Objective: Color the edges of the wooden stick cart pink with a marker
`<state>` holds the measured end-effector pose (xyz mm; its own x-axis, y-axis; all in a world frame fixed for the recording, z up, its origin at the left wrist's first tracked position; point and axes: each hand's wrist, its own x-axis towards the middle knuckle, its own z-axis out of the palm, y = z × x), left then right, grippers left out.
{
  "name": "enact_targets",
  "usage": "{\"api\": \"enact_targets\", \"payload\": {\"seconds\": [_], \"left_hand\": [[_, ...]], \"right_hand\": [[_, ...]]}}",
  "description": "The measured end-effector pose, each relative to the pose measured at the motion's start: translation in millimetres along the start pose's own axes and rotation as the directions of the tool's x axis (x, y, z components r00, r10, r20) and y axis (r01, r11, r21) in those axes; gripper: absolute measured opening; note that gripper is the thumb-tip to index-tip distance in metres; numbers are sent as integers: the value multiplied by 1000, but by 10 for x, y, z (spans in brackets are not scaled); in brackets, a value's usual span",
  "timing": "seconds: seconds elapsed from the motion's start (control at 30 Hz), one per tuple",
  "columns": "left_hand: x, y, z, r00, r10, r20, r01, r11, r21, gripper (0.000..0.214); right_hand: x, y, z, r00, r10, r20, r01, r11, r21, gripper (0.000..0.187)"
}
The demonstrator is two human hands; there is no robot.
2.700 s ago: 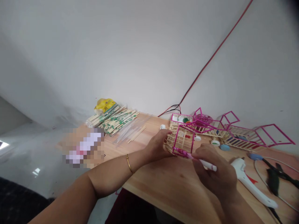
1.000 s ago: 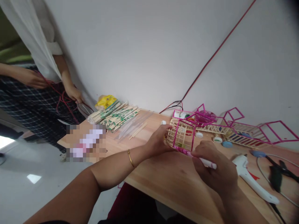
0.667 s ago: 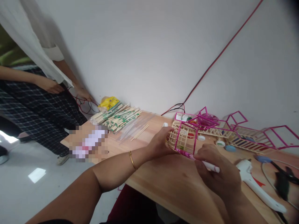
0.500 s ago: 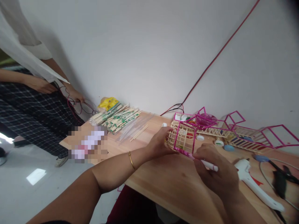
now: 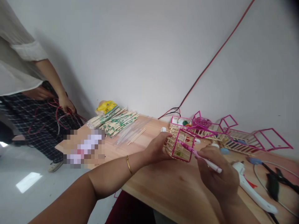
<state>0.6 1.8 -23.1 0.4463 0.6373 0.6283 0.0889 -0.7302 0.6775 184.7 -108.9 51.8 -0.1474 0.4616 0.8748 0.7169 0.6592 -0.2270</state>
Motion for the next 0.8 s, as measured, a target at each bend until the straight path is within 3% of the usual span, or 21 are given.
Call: {"api": "enact_targets", "payload": {"seconds": [0.37,0.5,0.8], "left_hand": [[52,29,-17,980,198,-5,-197,975,105,80],[77,69,-27,934,354,-45,-345,928,140,83],[65,149,-30,936,346,-60,-328,923,201,79]], "right_hand": [[-5,69,-27,999,-38,-9,36,987,-156,17],[-1,82,-26,1000,-30,-7,28,985,-173,16],[-23,132,-7,1000,-14,-18,10,985,-175,15]]}}
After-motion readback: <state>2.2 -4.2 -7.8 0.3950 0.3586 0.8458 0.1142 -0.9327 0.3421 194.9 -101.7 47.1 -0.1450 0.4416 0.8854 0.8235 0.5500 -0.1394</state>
